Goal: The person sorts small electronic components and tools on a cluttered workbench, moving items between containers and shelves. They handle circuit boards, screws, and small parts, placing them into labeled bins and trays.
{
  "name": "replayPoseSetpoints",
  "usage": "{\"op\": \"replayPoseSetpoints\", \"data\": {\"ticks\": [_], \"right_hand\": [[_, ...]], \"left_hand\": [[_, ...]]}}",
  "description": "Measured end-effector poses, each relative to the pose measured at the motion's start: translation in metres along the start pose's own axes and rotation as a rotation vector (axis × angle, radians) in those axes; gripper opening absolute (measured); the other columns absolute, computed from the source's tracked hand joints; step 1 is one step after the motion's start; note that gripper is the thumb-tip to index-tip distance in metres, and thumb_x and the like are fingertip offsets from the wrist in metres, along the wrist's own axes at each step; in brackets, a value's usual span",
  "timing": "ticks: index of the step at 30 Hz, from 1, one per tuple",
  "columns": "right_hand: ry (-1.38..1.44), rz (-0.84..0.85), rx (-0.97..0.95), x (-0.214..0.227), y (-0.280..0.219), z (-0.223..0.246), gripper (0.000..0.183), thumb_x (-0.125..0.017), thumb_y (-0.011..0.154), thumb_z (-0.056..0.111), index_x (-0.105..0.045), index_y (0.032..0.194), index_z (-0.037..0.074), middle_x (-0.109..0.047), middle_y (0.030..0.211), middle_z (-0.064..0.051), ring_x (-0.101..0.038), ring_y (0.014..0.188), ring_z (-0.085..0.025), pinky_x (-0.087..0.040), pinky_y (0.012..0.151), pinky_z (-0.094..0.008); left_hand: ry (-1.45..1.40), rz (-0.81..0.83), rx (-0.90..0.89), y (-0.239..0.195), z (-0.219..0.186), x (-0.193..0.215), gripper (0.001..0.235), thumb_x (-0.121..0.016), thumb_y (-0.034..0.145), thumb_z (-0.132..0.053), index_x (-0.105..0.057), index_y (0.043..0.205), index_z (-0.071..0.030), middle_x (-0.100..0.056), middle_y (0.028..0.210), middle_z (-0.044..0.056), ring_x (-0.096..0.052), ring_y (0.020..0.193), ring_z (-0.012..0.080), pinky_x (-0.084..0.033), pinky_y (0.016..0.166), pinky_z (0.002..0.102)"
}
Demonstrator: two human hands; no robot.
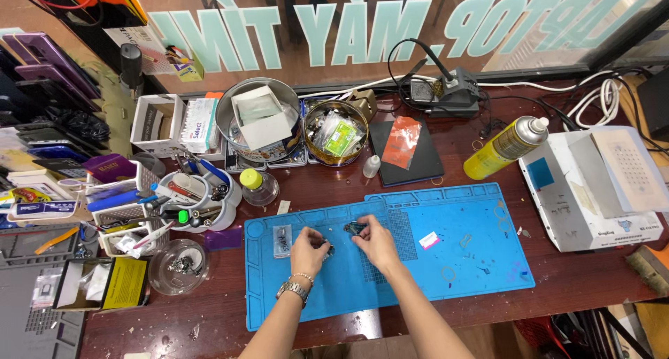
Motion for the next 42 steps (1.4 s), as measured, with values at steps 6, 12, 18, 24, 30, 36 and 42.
{"op": "replayPoseSetpoints", "data": {"ticks": [6, 12, 18, 24, 30, 36, 42], "right_hand": [[-0.280, -0.102, 0.230, -0.008, 0.000, 0.038, 0.036, -0.079, 0.077, 0.005, -0.063, 0.109, 0.007, -0.069, 0.104, -0.015, -0.066, 0.098, -0.037, -0.053, 0.084, -0.047], [-0.398, -0.088, 0.168, -0.014, 0.002, 0.044, 0.028, -0.077, 0.076, 0.001, -0.062, 0.099, 0.007, -0.067, 0.109, -0.014, -0.062, 0.110, -0.034, -0.052, 0.092, -0.046], [-0.018, 0.066, 0.043, -0.041, 0.032, 0.027, 0.030, -0.080, 0.080, 0.006, -0.062, 0.104, 0.004, -0.075, 0.098, -0.013, -0.071, 0.090, -0.027, -0.056, 0.078, -0.039], [0.440, 0.317, 0.004, -0.094, 0.045, 0.051, 0.026, -0.073, 0.089, 0.014, -0.069, 0.113, 0.003, -0.075, 0.099, -0.006, -0.070, 0.087, -0.013, -0.058, 0.073, -0.029], [0.530, 0.402, -0.066, -0.112, 0.033, 0.065, 0.032, -0.074, 0.090, 0.015, -0.064, 0.119, 0.005, -0.073, 0.103, -0.004, -0.068, 0.090, -0.012, -0.056, 0.073, -0.030], [0.475, 0.306, -0.167, -0.095, 0.039, 0.031, 0.029, -0.075, 0.089, 0.016, -0.070, 0.117, 0.011, -0.072, 0.098, -0.004, -0.067, 0.087, -0.014, -0.057, 0.073, -0.029], [0.508, 0.292, -0.217, -0.087, 0.045, 0.010, 0.021, -0.074, 0.091, 0.015, -0.069, 0.109, 0.008, -0.068, 0.095, -0.003, -0.065, 0.087, -0.013, -0.059, 0.076, -0.029]], "left_hand": [[-0.149, -0.103, 0.107, 0.008, 0.011, 0.026, 0.026, -0.077, 0.081, -0.011, -0.065, 0.103, -0.006, -0.078, 0.093, 0.010, -0.077, 0.080, 0.0204, -0.061, 0.072, 0.034], [-0.332, -0.198, 0.111, 0.012, 0.007, 0.060, 0.033, -0.076, 0.081, -0.010, -0.062, 0.111, -0.005, -0.077, 0.093, 0.010, -0.076, 0.076, 0.0152, -0.062, 0.064, 0.029], [-0.495, -0.359, 0.078, 0.019, 0.024, 0.096, 0.026, -0.076, 0.087, -0.009, -0.069, 0.111, -0.002, -0.077, 0.094, 0.009, -0.073, 0.075, 0.0143, -0.060, 0.063, 0.028], [-0.588, -0.134, 0.099, 0.025, 0.010, 0.096, 0.022, -0.073, 0.088, -0.005, -0.073, 0.109, 0.001, -0.075, 0.101, 0.009, -0.072, 0.080, 0.0150, -0.062, 0.065, 0.030], [-0.582, 0.089, 0.112, 0.022, -0.014, 0.086, 0.025, -0.073, 0.088, -0.010, -0.074, 0.111, -0.003, -0.075, 0.097, 0.008, -0.074, 0.082, 0.0151, -0.064, 0.066, 0.028], [0.321, -0.275, 0.179, 0.015, 0.004, 0.110, 0.034, -0.082, 0.087, -0.032, -0.072, 0.107, -0.007, -0.074, 0.102, 0.015, -0.070, 0.099, 0.0326, -0.057, 0.084, 0.044], [0.437, -0.267, 0.158, 0.023, 0.043, 0.080, 0.048, -0.089, 0.070, -0.029, -0.069, 0.108, -0.007, -0.073, 0.105, 0.015, -0.069, 0.101, 0.0368, -0.057, 0.085, 0.047]]}}
Point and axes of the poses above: each hand's wrist, its own y-axis towards the middle knuckle, its own x-axis out of the back of the hand, z = x × y, the point moved 7 cm from there along y, towards the middle knuckle
